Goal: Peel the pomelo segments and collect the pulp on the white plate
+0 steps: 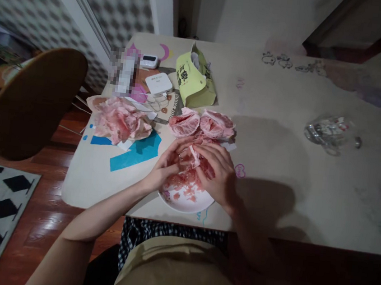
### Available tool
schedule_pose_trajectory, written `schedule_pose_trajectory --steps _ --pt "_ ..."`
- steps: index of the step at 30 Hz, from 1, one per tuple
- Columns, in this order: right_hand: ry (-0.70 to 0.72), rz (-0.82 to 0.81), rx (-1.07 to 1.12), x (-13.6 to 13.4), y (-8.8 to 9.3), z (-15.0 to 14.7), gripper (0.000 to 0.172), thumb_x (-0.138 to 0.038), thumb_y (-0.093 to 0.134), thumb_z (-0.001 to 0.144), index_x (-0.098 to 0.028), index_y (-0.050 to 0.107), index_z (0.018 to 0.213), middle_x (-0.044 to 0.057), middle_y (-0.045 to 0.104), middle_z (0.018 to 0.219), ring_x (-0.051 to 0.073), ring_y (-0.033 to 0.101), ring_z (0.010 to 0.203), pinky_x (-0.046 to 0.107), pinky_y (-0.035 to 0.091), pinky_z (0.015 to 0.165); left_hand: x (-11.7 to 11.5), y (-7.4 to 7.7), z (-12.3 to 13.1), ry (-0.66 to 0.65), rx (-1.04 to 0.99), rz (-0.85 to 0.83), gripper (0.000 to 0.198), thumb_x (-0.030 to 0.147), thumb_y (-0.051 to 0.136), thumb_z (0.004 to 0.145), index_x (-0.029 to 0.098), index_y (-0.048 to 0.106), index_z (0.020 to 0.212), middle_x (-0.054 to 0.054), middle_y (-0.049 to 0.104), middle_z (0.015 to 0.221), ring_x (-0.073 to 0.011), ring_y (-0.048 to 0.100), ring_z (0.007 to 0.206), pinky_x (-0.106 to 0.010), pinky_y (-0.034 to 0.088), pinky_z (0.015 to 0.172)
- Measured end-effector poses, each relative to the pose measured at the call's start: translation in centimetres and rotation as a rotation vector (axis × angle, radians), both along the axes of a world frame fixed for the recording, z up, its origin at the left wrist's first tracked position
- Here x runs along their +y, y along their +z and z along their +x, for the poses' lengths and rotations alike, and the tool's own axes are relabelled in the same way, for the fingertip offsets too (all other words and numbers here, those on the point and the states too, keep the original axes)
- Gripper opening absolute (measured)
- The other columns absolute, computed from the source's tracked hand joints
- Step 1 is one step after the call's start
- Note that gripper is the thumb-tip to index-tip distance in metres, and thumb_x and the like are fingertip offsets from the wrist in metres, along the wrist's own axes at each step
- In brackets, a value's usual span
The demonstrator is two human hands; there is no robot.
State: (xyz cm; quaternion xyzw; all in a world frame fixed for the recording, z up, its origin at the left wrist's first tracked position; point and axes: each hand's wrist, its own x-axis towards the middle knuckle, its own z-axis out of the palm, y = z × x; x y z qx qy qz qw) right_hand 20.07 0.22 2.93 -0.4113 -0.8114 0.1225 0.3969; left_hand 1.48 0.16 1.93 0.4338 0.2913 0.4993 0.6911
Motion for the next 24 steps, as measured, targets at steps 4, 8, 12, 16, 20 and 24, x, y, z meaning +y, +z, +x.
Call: schedule_pose_trajectory --steps 4,8,12,16,20,24 --pt "-0.069 0.006 0.004 0.2 0.1 0.0 0.059 -0.007 0.057 0.093 -0.032 0.058 0.146 0.007 0.068 0.133 0.027 0.062 0.128 0.053 0.053 0.111 0.2 -0.2 0.0 0.152 0.124 0.044 0.049 0.028 0.081 0.088 0.027 0.064 0.134 -0.010 0.064 0.144 -0.0210 0.068 0.123 -0.034 0.057 0.106" --pt "-0.082 0.031 0.020 0.2 0.1 -0.2 0.056 -0.009 0.056 0.096 -0.031 0.058 0.146 0.007 0.070 0.124 0.025 0.066 0.119 0.048 0.058 0.104 0.4 -0.3 0.1 0.264 0.211 0.087 0.037 0.029 0.085 0.085 0.022 0.071 0.118 -0.008 0.074 0.123 -0.0166 0.072 0.103 -0.028 0.060 0.093" --pt "-0.122 0.068 0.081 -0.1 -0.2 -0.2 0.038 -0.014 0.061 0.098 -0.031 0.068 0.132 0.004 0.076 0.110 0.022 0.072 0.104 0.041 0.061 0.096 0.3 -0.5 0.0 0.322 0.293 0.099 0.028 0.031 0.086 0.084 0.020 0.075 0.108 -0.006 0.077 0.112 -0.0163 0.073 0.097 -0.027 0.060 0.088" --pt "-0.143 0.036 0.088 -0.4 -0.6 0.0 0.023 -0.019 0.064 0.099 -0.030 0.073 0.117 0.003 0.079 0.104 0.020 0.075 0.097 0.038 0.062 0.091 0.1 -0.2 0.1 0.320 0.320 0.113 0.032 0.031 0.088 0.080 0.020 0.076 0.108 -0.007 0.078 0.111 -0.0176 0.074 0.095 -0.027 0.061 0.082" --pt "-0.139 0.016 0.072 -0.4 -1.0 0.2 0.024 -0.019 0.062 0.101 -0.031 0.075 0.118 0.002 0.080 0.105 0.020 0.075 0.098 0.040 0.062 0.092 0.2 -0.3 0.2 0.322 0.333 0.101 0.035 0.033 0.089 0.079 0.020 0.076 0.109 -0.008 0.078 0.115 -0.0198 0.075 0.097 -0.028 0.062 0.081" --pt "-0.135 0.085 0.057 -0.1 -0.9 0.4 0.034 -0.015 0.061 0.100 -0.033 0.071 0.127 0.002 0.079 0.112 0.020 0.075 0.103 0.041 0.062 0.094 0.4 -0.7 0.1 0.333 0.259 0.035 0.033 0.033 0.091 0.078 0.020 0.076 0.105 -0.006 0.079 0.107 -0.0161 0.075 0.087 -0.025 0.061 0.077"
